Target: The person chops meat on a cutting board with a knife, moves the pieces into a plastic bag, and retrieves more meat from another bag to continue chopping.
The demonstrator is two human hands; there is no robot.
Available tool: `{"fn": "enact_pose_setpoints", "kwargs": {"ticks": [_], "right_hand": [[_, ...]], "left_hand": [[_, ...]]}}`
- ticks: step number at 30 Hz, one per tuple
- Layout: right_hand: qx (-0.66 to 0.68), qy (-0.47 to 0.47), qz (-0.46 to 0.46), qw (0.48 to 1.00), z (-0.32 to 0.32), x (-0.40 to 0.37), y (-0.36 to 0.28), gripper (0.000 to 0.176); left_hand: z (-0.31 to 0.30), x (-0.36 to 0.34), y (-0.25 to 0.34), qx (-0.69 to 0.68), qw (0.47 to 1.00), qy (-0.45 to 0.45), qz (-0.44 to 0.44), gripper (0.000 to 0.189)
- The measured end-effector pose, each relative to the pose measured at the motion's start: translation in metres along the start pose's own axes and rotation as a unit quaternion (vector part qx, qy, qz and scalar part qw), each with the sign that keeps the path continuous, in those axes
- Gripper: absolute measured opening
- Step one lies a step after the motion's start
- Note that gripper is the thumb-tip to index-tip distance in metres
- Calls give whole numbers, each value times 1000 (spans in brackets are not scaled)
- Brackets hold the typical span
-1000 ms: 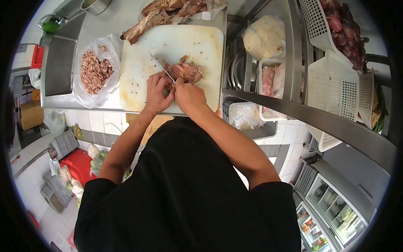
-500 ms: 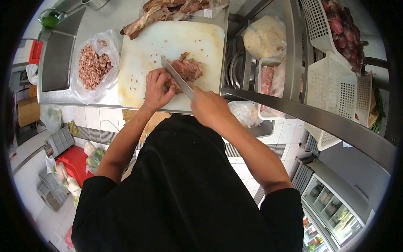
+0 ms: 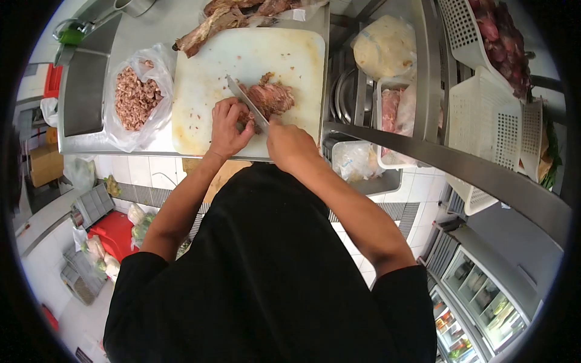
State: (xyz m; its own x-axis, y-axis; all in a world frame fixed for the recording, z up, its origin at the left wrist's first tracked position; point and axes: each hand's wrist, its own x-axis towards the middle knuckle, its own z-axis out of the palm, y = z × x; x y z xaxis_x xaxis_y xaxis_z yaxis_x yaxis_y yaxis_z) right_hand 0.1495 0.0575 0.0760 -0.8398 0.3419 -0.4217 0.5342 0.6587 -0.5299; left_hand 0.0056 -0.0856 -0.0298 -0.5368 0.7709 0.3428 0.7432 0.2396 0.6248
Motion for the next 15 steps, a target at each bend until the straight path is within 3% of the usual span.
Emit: {"fn": "enact_pose_setpoints", "kwargs": {"ticks": [4,8,15], "right_hand": [[-22,-51,17,998,-10,-32,3,22],[-54,9,47,997,35,6,-3,17],[-4,61,-14,998,18,45,-18,24]], "left_hand": [[-3,8,-3,4,1000,-1,3,34],[-2,6,-4,-17,1000,-9,-1,34],[-4,6,0,1,1000,-9,8,36]]}}
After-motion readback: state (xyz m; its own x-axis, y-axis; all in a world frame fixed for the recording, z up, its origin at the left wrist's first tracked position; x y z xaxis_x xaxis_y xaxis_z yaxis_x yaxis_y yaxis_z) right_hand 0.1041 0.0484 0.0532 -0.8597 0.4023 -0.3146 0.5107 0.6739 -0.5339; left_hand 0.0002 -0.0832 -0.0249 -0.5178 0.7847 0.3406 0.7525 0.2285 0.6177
